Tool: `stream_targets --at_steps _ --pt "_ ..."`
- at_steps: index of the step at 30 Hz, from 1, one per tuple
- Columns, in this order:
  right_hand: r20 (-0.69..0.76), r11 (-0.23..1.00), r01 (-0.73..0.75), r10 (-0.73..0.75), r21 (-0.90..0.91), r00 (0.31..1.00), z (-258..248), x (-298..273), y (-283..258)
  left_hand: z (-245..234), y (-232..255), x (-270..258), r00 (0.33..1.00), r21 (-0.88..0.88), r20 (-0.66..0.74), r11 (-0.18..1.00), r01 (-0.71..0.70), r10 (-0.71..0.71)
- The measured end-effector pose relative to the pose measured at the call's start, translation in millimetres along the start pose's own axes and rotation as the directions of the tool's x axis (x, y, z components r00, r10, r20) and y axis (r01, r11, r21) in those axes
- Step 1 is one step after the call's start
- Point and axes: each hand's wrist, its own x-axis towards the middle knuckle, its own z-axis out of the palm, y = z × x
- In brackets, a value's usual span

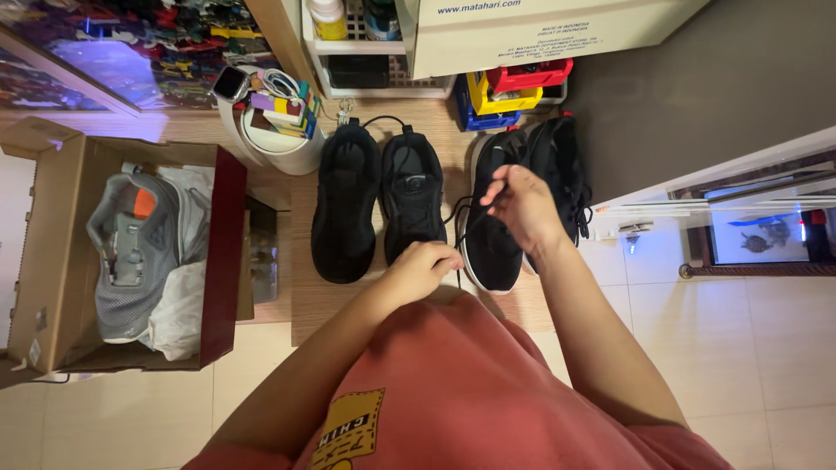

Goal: The person removes the existing laces from a pair of black sneakers and replaces them with new black laces. They thread the new laces through the eyelets, pull them tight, and tie a knot to secure them.

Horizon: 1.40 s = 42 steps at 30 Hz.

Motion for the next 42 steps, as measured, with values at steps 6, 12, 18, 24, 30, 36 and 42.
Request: stream_targets --at_steps 6,12,18,24,30,36,42 --pt "-0.133 0.987 0.157 -0.158 -0.024 0.978 -9.5 13.1 -2.2 -8.0 -14.0 -11.8 0.994 0.016 0.084 0.998 0.066 -0.068" --pt "0.028 0.939 0.015 -0.006 -0.343 1.0 4.5 11.2 26.2 -38.2 0.5 3.2 0.959 0.039 -0.232 0.987 -0.158 0.163" --pt "0.272 0.912 0.002 0.12 -0.411 0.955 26.7 10.3 65.6 -69.8 1.9 50.9 0.883 0.469 -0.346 0.874 -0.131 0.317" --pt "0.166 0.911 0.006 0.069 -0.412 0.984 32.9 9.9 74.2 -82.2 -20.3 86.4 0.987 0.483 -0.095 0.86 0.162 -0.133" --pt "-0.087 0.836 -0.009 -0.047 -0.549 0.995 47.0 0.1 79.5 -75.8 -28.1 99.8 0.966 0.449 -0.104 0.855 0.258 -0.237" --pt "-0.188 0.799 -0.081 -0.041 -0.596 0.981 67.8 -2.5 73.6 -72.9 -18.1 94.5 0.932 0.398 -0.11 0.844 0.359 -0.344" --pt "-0.217 0.79 -0.121 -0.015 -0.601 0.976 68.4 -2.5 67.2 -73.7 -11.8 96.5 0.93 0.402 -0.135 0.839 0.367 -0.342"
